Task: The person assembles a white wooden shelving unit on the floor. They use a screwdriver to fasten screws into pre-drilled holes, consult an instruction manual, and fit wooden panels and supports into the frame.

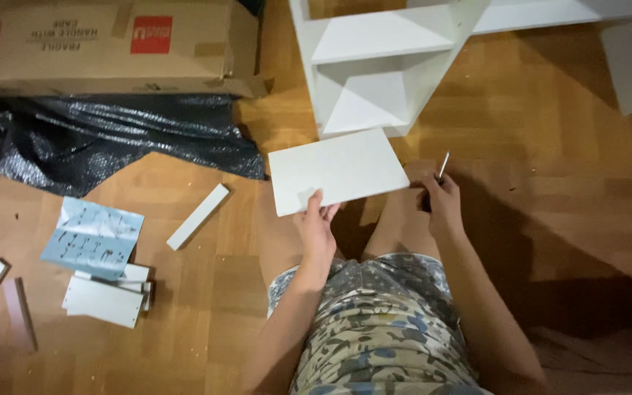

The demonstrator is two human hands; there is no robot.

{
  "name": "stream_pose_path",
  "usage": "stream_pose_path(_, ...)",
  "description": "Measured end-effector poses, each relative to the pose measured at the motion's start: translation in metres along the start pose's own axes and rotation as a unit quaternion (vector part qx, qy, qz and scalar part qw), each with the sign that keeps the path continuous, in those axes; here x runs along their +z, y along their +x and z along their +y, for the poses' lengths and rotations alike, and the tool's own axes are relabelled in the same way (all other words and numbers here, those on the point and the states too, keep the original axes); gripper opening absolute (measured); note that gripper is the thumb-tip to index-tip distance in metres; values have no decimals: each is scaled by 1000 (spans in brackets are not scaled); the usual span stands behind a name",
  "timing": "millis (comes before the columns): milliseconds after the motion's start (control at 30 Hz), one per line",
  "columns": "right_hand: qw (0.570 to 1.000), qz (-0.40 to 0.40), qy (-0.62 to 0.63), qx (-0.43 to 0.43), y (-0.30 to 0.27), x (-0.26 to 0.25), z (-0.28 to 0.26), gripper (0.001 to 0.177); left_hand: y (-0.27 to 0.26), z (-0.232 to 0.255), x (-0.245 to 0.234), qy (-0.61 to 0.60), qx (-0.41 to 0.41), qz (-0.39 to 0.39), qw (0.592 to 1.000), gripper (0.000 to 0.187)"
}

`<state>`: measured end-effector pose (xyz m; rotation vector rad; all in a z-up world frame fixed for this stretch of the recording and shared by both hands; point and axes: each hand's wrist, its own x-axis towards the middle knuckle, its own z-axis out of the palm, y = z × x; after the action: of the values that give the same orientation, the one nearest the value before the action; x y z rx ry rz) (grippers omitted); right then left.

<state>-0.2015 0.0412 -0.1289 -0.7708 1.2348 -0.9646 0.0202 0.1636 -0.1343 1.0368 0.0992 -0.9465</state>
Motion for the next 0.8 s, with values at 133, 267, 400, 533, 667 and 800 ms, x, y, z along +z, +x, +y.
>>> stream_pose_path(133, 998, -47, -47, 4, -12, 33, -13, 15, 9, 26, -21, -27, 17, -4, 999, 32)
stream_pose_path(267, 985, -54, -163, 17, -39, 91, -31, 23, 30, 54, -57, -36, 16, -14, 999, 34)
stream_pose_path(400, 971, -173, -161, 20, 2, 121, 44, 26, 85, 64, -113, 0, -33, 87, 996, 36)
stream_pose_path(533, 953, -232, -187, 59, 8, 184, 63, 29, 137, 61, -169, -62, -21, 90, 994, 42)
stream_pose_path(667, 930, -246, -254, 105, 30, 237, 88, 25, 184, 66, -204, -113, -63, 102, 986, 41)
stream_pose_path(800, 914, -274, -262, 142, 58, 263, 127, 24, 211, 89, -204, -127, -69, 130, 981, 37)
